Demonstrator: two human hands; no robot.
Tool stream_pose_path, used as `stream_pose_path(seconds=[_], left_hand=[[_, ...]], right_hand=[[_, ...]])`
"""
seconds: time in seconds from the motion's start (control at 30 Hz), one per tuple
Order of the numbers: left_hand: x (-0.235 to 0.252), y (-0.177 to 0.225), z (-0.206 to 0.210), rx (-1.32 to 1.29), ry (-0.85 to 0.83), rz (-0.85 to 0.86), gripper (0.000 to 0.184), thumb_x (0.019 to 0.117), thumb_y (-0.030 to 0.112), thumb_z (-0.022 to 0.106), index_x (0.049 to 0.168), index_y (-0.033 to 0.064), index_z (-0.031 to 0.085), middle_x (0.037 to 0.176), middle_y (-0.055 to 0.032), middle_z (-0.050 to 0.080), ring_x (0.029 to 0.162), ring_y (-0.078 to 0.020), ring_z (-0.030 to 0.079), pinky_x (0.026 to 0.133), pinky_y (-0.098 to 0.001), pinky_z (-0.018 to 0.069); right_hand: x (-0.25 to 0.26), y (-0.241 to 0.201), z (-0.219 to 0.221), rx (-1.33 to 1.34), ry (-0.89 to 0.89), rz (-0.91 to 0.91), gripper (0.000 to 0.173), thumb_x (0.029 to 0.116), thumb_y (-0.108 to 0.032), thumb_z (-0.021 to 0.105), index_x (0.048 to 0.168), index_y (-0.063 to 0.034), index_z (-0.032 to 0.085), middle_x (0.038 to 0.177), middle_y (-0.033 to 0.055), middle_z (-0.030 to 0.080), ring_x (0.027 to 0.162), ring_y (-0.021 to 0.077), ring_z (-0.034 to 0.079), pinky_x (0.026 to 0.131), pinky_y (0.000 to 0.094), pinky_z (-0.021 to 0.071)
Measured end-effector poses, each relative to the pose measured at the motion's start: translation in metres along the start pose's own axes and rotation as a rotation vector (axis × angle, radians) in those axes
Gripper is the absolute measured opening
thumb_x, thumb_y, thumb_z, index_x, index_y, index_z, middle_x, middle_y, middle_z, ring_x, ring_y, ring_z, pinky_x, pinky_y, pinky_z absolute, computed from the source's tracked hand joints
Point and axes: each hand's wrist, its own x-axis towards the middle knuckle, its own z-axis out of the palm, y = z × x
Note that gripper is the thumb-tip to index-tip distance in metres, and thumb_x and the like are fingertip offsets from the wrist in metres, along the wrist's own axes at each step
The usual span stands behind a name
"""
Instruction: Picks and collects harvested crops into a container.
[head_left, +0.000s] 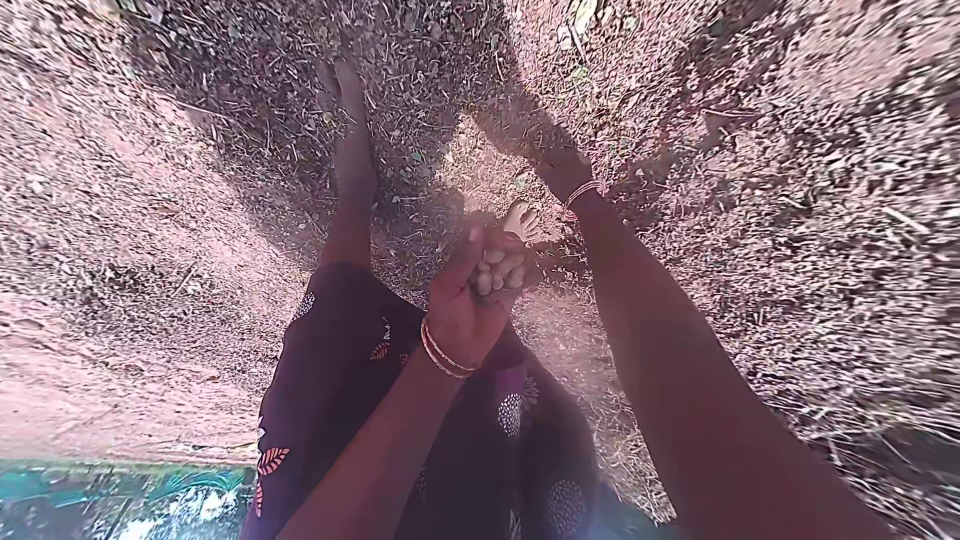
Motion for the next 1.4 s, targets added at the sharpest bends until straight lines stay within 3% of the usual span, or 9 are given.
stream_pose_path(seconds=[0.3, 0.63, 0.73, 0.8, 0.87, 0.97, 1.1, 1.27, 1.4], left_hand=[[0.001, 0.002, 0.001, 0.055, -0.016, 0.006, 0.038, 0.1074, 0.034, 0.042, 0.091, 0.0173, 0.072, 0.092, -0.0003, 0.069, 0.084, -0.0126, 0.069, 0.077, -0.0296, 0.0587], [0.002, 0.006, 0.004, 0.046, 0.006, 0.004, 0.036, 0.1069, 0.033, 0.043, 0.092, 0.0178, 0.073, 0.091, 0.0005, 0.069, 0.081, -0.0111, 0.067, 0.074, -0.0279, 0.0575], [0.003, 0.008, 0.018, 0.056, 0.065, 0.008, 0.037, 0.1066, 0.027, 0.035, 0.097, 0.0165, 0.069, 0.093, 0.0001, 0.068, 0.081, -0.0105, 0.067, 0.075, -0.0276, 0.0576], [0.003, 0.014, 0.026, 0.048, 0.121, 0.015, 0.037, 0.1072, 0.023, 0.032, 0.099, 0.0139, 0.067, 0.090, 0.0000, 0.068, 0.079, -0.0098, 0.067, 0.074, -0.0265, 0.0574], [0.005, 0.020, 0.033, 0.055, 0.146, 0.018, 0.038, 0.1087, 0.022, 0.030, 0.101, 0.0121, 0.066, 0.087, -0.0002, 0.066, 0.078, -0.0090, 0.066, 0.073, -0.0249, 0.0563], [0.009, 0.026, 0.041, 0.082, 0.115, 0.060, 0.045, 0.1097, 0.027, 0.024, 0.103, 0.0128, 0.065, 0.089, 0.0012, 0.066, 0.081, -0.0085, 0.065, 0.077, -0.0258, 0.0563], [0.011, 0.033, 0.050, 0.170, 0.258, 0.274, 0.040, 0.1105, 0.022, 0.030, 0.100, 0.0107, 0.067, 0.091, -0.0002, 0.069, 0.081, -0.0093, 0.067, 0.078, -0.0266, 0.0577], [0.010, 0.030, 0.053, 0.450, 0.323, 0.666, 0.028, 0.0997, 0.004, 0.045, 0.090, 0.0066, 0.072, 0.085, 0.0036, 0.071, 0.081, -0.0030, 0.066, 0.077, -0.0219, 0.0555], [0.017, 0.036, 0.048, 0.934, 0.144, 1.092, 0.021, 0.0986, 0.015, 0.058, 0.094, 0.0035, 0.075, 0.101, -0.0042, 0.073, 0.105, -0.0126, 0.067, 0.099, -0.0339, 0.0534]], right_hand=[[0.010, -0.004, 0.007, -0.125, -0.072, -0.292, 0.028, 0.0840, 0.004, 0.068, 0.112, 0.0042, 0.071, 0.123, 0.0304, 0.065, 0.121, 0.0466, 0.060, 0.104, 0.0631, 0.0452], [0.023, -0.016, 0.031, -0.369, -0.050, -0.165, 0.030, 0.1014, -0.006, 0.058, 0.129, 0.0012, 0.066, 0.145, 0.0276, 0.052, 0.132, 0.0501, 0.053, 0.104, 0.0671, 0.0465], [0.013, -0.017, 0.010, -0.129, -0.019, -0.152, 0.027, 0.0986, -0.014, 0.067, 0.117, 0.0061, 0.070, 0.125, 0.0327, 0.065, 0.120, 0.0524, 0.060, 0.101, 0.0730, 0.0429], [-0.004, -0.035, -0.002, 0.116, 0.031, -0.101, 0.031, 0.1033, -0.015, 0.062, 0.124, 0.0085, 0.065, 0.117, 0.0306, 0.068, 0.107, 0.0426, 0.068, 0.098, 0.0627, 0.0504], [-0.020, -0.043, -0.013, 0.532, 0.142, -0.134, 0.025, 0.1037, -0.013, 0.059, 0.125, 0.0001, 0.063, 0.104, 0.0082, 0.068, 0.083, 0.0116, 0.066, 0.082, 0.0339, 0.0584], [-0.058, -0.058, -0.047, 1.140, 0.091, -0.385, 0.021, 0.1016, -0.014, 0.046, 0.108, -0.0235, 0.064, 0.093, -0.0127, 0.068, 0.083, 0.0023, 0.065, 0.078, 0.0265, 0.0575], [-0.109, -0.106, -0.067, 1.372, -0.102, -0.618, 0.018, 0.0972, -0.027, 0.052, 0.092, -0.0297, 0.069, 0.099, -0.0089, 0.069, 0.093, 0.0084, 0.066, 0.082, 0.0311, 0.0568], [-0.163, -0.178, -0.012, 1.715, -0.253, -0.389, 0.029, 0.1023, -0.022, 0.044, 0.094, -0.0175, 0.072, 0.091, -0.0024, 0.072, 0.085, 0.0091, 0.069, 0.077, 0.0296, 0.0589], [-0.186, -0.226, -0.009, 1.897, -0.118, -0.303, 0.034, 0.1046, -0.019, 0.040, 0.097, -0.0110, 0.072, 0.086, -0.0009, 0.074, 0.077, 0.0048, 0.070, 0.071, 0.0215, 0.0585]])
